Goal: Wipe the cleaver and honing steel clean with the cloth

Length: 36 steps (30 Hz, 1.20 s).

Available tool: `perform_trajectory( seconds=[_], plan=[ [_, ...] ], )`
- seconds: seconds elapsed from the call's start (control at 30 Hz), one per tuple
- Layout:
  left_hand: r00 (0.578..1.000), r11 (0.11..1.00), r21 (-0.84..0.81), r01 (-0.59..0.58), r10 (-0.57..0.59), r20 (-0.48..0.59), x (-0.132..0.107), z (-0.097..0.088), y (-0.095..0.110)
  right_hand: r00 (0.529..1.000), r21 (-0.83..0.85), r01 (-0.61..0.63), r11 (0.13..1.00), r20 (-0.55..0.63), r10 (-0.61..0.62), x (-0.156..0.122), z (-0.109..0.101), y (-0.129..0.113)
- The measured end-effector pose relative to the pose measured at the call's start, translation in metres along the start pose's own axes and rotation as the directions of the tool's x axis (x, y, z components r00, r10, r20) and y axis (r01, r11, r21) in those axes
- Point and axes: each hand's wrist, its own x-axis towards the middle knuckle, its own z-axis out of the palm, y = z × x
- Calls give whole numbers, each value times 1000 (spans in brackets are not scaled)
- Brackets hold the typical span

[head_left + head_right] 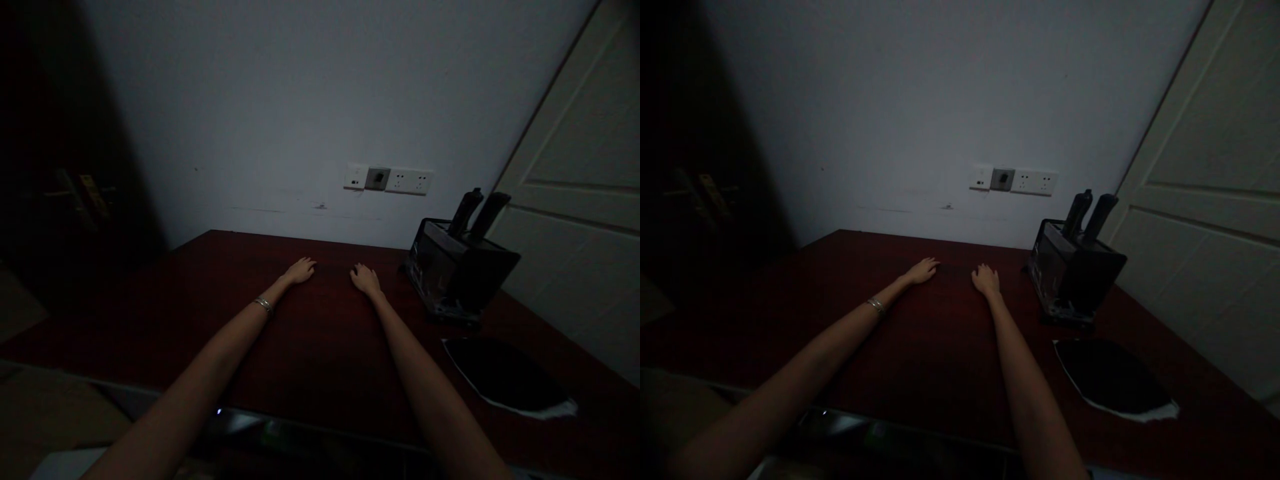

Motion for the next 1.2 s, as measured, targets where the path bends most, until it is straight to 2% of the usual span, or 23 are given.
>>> perform_trajectory(
  seconds=[0.17, 0.4, 1.2],
  plan=[
    [1000, 994, 109, -29, 29, -1, -1, 1, 1, 1000, -1, 8, 1000, 1, -8, 1, 1, 1],
    [1000, 983, 181, -29, 28, 11, -2, 0, 1, 1000, -8, 13, 1000, -8, -13, 0, 1, 1],
    [997, 979, 203, -2, -13, 72, -2, -2, -1, 1000, -28, 13, 1000, 4, -12, -1, -1, 0]
  ],
)
